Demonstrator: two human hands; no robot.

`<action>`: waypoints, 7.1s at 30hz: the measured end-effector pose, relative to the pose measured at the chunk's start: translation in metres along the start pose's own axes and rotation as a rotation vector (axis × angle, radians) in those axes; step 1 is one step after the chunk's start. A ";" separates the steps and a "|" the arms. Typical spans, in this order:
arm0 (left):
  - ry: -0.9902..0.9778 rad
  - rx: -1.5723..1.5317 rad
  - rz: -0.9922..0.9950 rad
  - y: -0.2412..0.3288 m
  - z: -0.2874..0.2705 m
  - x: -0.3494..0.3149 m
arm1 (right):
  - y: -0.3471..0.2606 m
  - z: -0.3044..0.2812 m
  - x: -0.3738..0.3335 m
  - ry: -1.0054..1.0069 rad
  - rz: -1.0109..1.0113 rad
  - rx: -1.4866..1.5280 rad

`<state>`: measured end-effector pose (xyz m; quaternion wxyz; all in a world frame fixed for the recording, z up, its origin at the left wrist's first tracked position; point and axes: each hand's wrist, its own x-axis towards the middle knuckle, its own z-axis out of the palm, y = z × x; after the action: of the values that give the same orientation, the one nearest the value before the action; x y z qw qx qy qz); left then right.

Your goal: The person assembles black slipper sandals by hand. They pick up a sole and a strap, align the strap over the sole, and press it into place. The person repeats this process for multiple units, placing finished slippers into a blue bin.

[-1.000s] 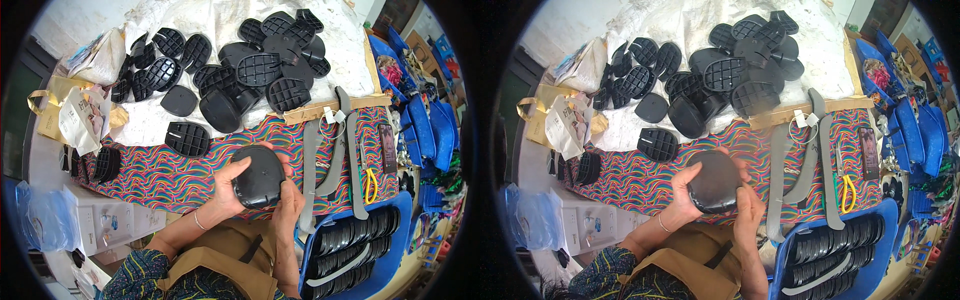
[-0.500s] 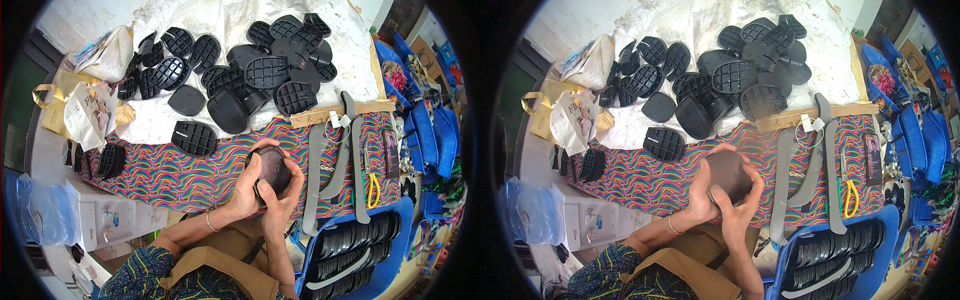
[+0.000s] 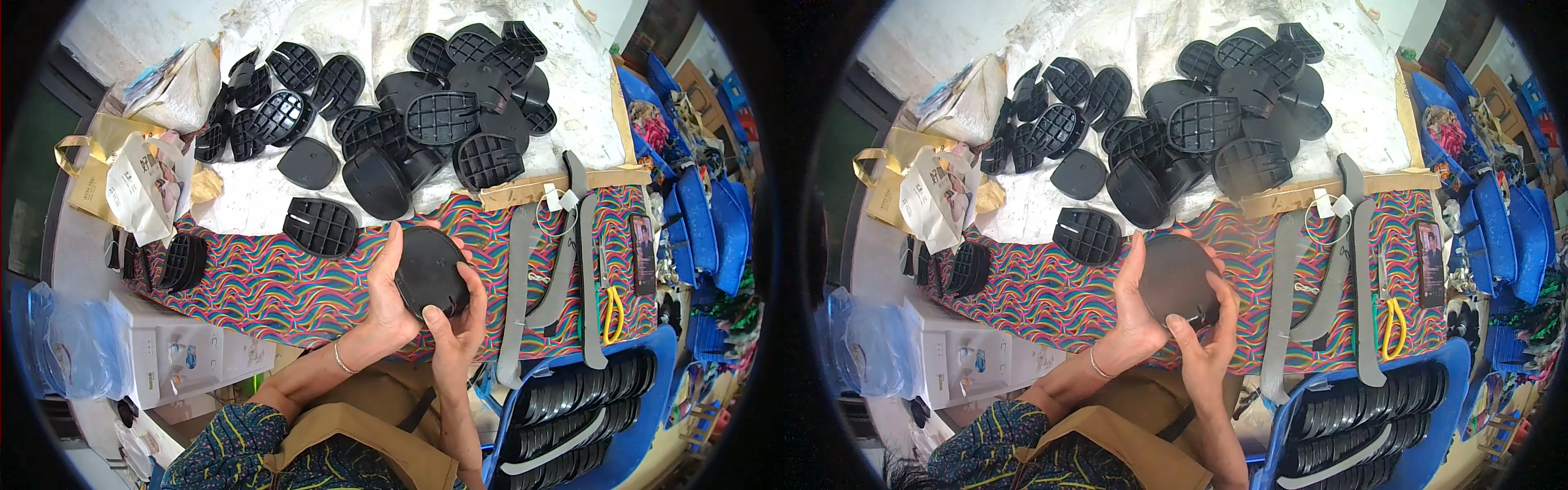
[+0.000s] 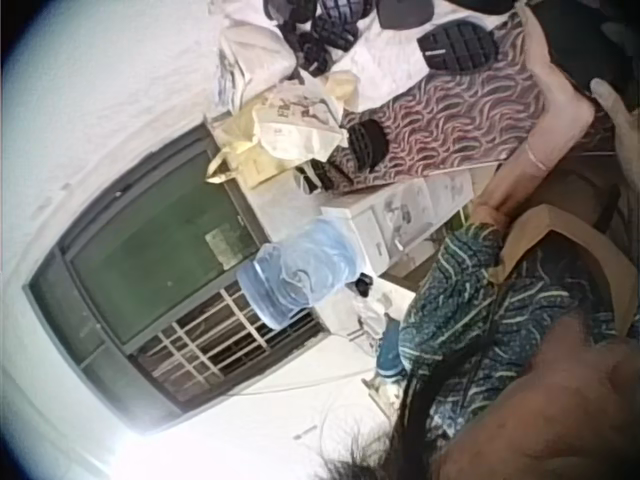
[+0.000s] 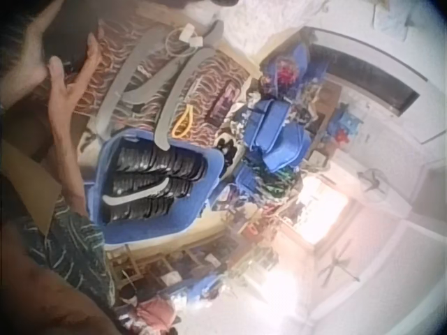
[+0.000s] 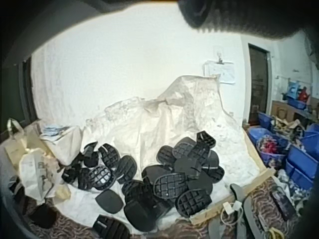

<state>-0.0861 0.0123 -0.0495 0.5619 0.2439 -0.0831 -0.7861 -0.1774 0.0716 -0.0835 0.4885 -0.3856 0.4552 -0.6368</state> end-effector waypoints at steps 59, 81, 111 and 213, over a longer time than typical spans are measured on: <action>0.171 2.205 0.897 0.117 -0.081 -0.008 | 0.024 0.069 0.051 -0.492 -0.503 -1.126; 0.443 0.858 1.197 0.275 -0.079 -0.111 | 0.025 0.064 0.056 -0.414 -0.441 -0.983; -0.318 1.154 0.098 0.002 0.007 -0.023 | -0.068 -0.084 0.008 0.271 0.162 -0.452; -0.158 0.474 -0.219 -0.040 0.000 -0.016 | -0.036 -0.071 0.012 -0.025 -0.645 -0.913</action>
<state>-0.1155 0.0410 -0.0611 0.3927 0.3139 -0.2814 -0.8173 -0.2564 0.0778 -0.0687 0.0576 -0.6852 0.5378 -0.4878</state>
